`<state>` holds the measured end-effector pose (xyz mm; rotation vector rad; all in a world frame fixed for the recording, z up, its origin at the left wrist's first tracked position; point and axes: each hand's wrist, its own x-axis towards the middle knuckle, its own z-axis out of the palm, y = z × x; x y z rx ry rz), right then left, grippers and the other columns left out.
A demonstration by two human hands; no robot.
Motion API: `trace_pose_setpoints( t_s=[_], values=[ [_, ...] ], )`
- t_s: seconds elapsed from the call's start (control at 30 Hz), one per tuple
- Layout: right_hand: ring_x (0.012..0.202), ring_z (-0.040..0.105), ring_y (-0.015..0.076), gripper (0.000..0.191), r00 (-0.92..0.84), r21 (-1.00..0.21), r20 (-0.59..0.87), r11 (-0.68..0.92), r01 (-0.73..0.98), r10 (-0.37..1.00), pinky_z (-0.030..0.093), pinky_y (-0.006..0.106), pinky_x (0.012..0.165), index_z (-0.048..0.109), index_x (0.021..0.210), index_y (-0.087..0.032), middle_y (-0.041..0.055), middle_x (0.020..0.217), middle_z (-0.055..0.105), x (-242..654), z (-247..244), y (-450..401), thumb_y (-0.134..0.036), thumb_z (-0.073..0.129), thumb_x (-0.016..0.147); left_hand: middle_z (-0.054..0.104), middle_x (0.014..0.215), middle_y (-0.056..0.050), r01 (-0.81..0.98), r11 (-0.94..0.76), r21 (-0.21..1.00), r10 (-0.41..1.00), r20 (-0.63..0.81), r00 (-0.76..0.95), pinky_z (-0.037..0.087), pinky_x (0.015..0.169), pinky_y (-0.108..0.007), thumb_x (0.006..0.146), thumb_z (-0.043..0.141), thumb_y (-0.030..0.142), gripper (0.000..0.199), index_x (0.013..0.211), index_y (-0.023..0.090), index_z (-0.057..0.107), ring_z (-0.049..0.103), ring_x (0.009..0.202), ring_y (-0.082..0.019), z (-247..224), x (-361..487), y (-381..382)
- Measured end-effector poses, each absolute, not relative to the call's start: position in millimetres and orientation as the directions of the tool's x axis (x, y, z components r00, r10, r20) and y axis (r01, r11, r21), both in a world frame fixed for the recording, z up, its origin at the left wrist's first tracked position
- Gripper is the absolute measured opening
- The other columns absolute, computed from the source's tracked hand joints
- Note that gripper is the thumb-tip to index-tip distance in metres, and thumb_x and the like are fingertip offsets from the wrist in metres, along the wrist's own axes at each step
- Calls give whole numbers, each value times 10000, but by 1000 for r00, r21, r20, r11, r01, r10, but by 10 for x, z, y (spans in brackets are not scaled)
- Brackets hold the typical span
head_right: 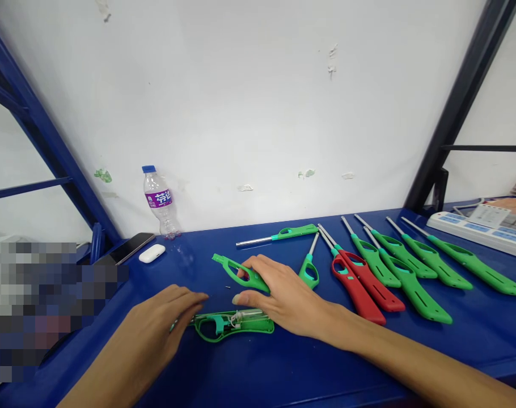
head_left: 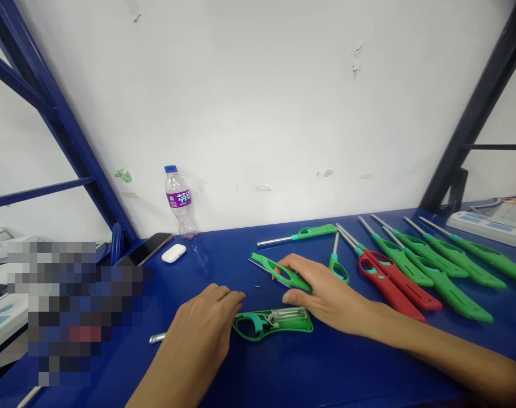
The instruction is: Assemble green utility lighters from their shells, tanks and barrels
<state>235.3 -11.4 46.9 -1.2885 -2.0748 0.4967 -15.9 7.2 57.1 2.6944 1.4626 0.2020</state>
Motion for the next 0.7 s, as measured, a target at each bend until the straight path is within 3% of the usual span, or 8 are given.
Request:
trace_pose_setpoints(
  t_s=[0.1, 0.2, 0.3, 0.43, 0.5, 0.6, 0.7],
  values=[
    [941, 616, 232, 458, -356, -518, 272, 447, 729, 894, 455, 366, 838, 653, 1217, -209, 61, 1063, 639, 2355, 474, -134, -591, 444, 1077, 706, 1237, -61, 833, -521, 184, 840, 284, 463, 562, 930, -440, 1058, 367, 214, 477, 1511, 298, 492, 704, 1064, -276, 562, -232, 80],
    [875, 626, 214, 503, -434, -432, 236, 495, 754, 869, 450, 336, 759, 659, 1302, -234, 40, 1036, 612, 2339, 492, -168, -636, 519, 1034, 611, 1428, -35, 771, -584, 255, 801, 334, 496, 578, 944, -423, 1062, 372, 271, 520, 1574, 366, 375, 702, 1112, -254, 547, -255, 86],
    [812, 624, 181, 473, -486, -428, 232, 537, 727, 843, 438, 304, 694, 662, 1319, -270, 16, 1011, 605, 2324, 498, -195, -623, 563, 1020, 623, 1419, -22, 718, -632, 291, 775, 241, 585, 556, 1005, -412, 1052, 428, 294, 447, 1485, 360, 515, 662, 1207, -246, 500, -318, 112],
    [814, 633, 187, 510, -462, -395, 233, 518, 759, 856, 431, 313, 685, 640, 1345, -236, 33, 1068, 625, 2315, 470, -190, -622, 559, 1022, 670, 1359, -59, 802, -518, 298, 855, 147, 498, 492, 1080, -485, 1012, 506, 296, 397, 1391, 309, 623, 633, 1250, -288, 434, -528, 189],
    [836, 643, 202, 536, -461, -377, 207, 505, 777, 863, 432, 321, 691, 633, 1341, -228, 42, 1096, 631, 2307, 448, -178, -644, 563, 1010, 704, 1293, -48, 819, -482, 312, 873, 90, 479, 482, 1075, -471, 967, 575, 274, 324, 1258, 307, 712, 649, 1211, -287, 433, -619, 229],
    [824, 651, 216, 609, -480, -359, 156, 502, 787, 864, 425, 319, 670, 654, 1278, -257, 26, 1092, 632, 2292, 415, -168, -718, 693, 882, 750, 1120, -7, 779, -500, 378, 849, 37, 527, 499, 987, -362, 931, 605, 244, 226, 1071, 302, 773, 687, 1058, -222, 481, -645, 264],
    [761, 647, 196, 484, -521, -322, 136, 535, 781, 843, 403, 313, 634, 668, 1216, -269, 8, 1060, 634, 2287, 387, -173, -621, 745, 894, 750, 1008, -4, 748, -523, 409, 821, 7, 571, 490, 884, -304, 925, 565, 197, 226, 924, 265, 781, 685, 946, -185, 544, -564, 270]
  ],
)
